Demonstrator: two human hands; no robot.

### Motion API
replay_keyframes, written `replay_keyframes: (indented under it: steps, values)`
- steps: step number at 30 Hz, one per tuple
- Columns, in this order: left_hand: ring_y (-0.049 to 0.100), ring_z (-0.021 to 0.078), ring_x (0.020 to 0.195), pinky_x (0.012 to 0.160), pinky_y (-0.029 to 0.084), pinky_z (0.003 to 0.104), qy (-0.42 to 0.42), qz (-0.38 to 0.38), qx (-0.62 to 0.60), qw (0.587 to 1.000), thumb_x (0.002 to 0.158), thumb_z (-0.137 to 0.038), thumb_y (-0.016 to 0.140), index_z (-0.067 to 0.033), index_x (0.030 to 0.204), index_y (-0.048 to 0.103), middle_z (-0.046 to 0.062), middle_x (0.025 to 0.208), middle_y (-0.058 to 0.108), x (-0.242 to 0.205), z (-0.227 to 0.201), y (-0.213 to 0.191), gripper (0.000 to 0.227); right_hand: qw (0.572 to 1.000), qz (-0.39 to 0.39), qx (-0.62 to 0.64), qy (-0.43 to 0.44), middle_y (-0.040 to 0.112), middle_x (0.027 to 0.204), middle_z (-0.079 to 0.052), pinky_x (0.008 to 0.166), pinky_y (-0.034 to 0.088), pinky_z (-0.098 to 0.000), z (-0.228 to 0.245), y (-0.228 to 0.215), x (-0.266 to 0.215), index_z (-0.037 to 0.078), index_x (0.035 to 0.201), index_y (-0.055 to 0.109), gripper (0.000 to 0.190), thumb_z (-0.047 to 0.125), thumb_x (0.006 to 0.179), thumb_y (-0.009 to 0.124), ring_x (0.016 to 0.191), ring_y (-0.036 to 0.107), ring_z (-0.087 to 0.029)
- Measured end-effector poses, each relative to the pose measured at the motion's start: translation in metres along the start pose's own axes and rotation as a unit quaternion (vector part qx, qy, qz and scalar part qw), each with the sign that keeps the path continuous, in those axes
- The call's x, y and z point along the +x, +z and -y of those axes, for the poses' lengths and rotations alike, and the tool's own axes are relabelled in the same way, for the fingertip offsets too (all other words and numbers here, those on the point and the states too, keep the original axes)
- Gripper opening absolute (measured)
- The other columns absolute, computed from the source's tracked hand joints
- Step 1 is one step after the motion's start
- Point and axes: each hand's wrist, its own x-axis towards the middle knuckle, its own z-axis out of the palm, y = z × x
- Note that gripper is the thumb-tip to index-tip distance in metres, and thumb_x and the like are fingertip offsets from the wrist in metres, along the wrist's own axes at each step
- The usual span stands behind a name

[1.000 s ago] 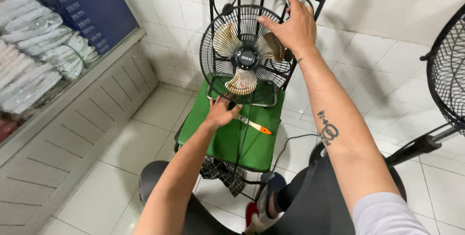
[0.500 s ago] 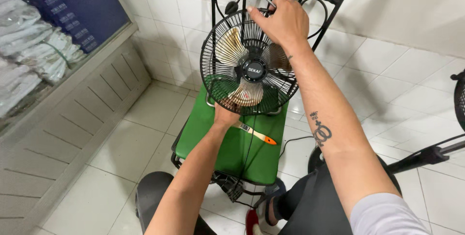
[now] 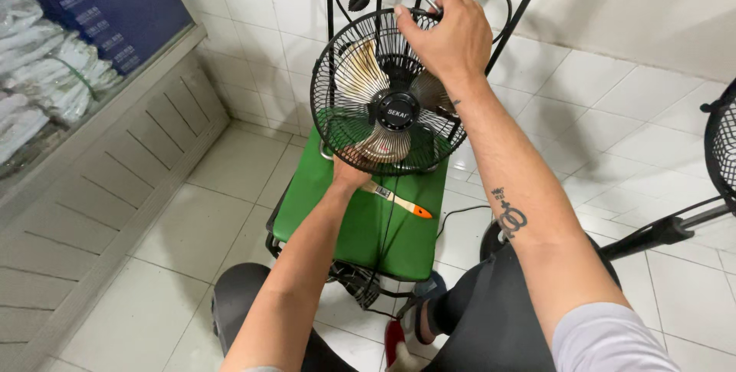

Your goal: The person disassembles a standing electric fan by removing the front grille, fan blades, and rear grille, then reassembles them in reverse order. They use a brush to clean the fan housing and a screwdriver to secure the grilles.

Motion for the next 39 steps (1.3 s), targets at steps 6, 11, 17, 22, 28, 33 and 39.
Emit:
replay_keyframes:
  steps: [6,11,17,22,28,33,39]
  values:
    - [0.062,0.0370,0.113,0.100,0.046,0.049,-0.048,0.045,-0.059,0.996,0.084,-0.023,0.068,-0.0160,0.120,0.071,0.012,0.115,0.072,-0.013,-0.015,-0.043,0.036,0.998,-0.026,0.019,-0.062,0.067,0.094,-0.010,0.074,0.052,-0.0479,-0.013,0.013,0.016,0.008,0.086,0.068,0.044,0.050,0.095,0.080,0.094,0.064,-0.034]
    - [0.052,0.0399,0.123,0.110,0.036,0.052,-0.028,0.012,-0.031,0.999,0.084,-0.030,0.075,-0.0076,0.115,0.069,0.017,0.122,0.064,-0.043,-0.022,-0.073,0.039,0.999,-0.033,0.012,-0.033,0.065,0.100,-0.011,0.075,0.052,-0.0475,-0.011,0.000,0.015,0.008,0.091,0.069,0.040,0.046,0.101,0.075,0.096,0.062,-0.034]
    - [0.051,0.0390,0.128,0.111,0.035,0.050,-0.042,-0.007,-0.008,0.999,0.082,-0.031,0.077,-0.0049,0.122,0.067,0.017,0.130,0.063,-0.066,-0.033,-0.095,0.049,0.995,-0.090,0.014,-0.031,0.066,0.100,-0.010,0.076,0.051,-0.0473,-0.005,-0.050,-0.008,0.006,0.101,0.068,0.029,0.034,0.110,0.067,0.093,0.062,-0.033]
    - [0.047,0.0401,0.134,0.112,0.032,0.051,0.079,0.081,0.002,0.994,0.082,-0.027,0.076,-0.0104,0.132,0.065,0.016,0.138,0.061,-0.073,-0.051,-0.099,0.053,0.985,0.003,0.133,0.112,0.068,0.080,-0.009,0.067,0.051,-0.0422,-0.021,-0.093,-0.065,0.005,0.110,0.067,0.020,0.023,0.112,0.056,0.073,0.068,-0.027]
    - [0.055,0.0339,0.125,0.109,0.040,0.049,0.112,0.201,0.075,0.970,0.088,-0.020,0.069,-0.0137,0.127,0.064,0.012,0.125,0.064,-0.075,-0.067,-0.084,0.040,0.947,0.109,0.154,0.261,0.071,0.078,-0.013,0.067,0.053,-0.0398,-0.058,-0.081,-0.179,0.007,0.116,0.063,0.020,0.018,0.100,0.060,0.070,0.070,-0.028]
    - [0.063,0.0363,0.112,0.092,0.052,0.048,0.069,0.220,0.134,0.964,0.090,-0.012,0.065,-0.0100,0.119,0.058,0.015,0.119,0.060,-0.090,-0.050,-0.109,0.030,0.942,0.238,0.125,0.202,0.074,0.102,-0.021,0.077,0.055,-0.0422,-0.091,-0.049,-0.256,0.005,0.123,0.067,0.042,0.012,0.082,0.072,0.090,0.071,-0.035]
    - [0.064,0.0428,0.102,0.084,0.053,0.051,-0.055,0.134,0.059,0.988,0.091,-0.008,0.065,-0.0076,0.120,0.057,0.019,0.120,0.059,-0.122,-0.036,-0.191,0.029,0.873,0.401,0.185,0.206,0.075,0.115,-0.014,0.083,0.058,-0.0380,-0.080,0.008,-0.298,0.014,0.134,0.065,0.053,0.009,0.081,0.066,0.094,0.074,-0.029]
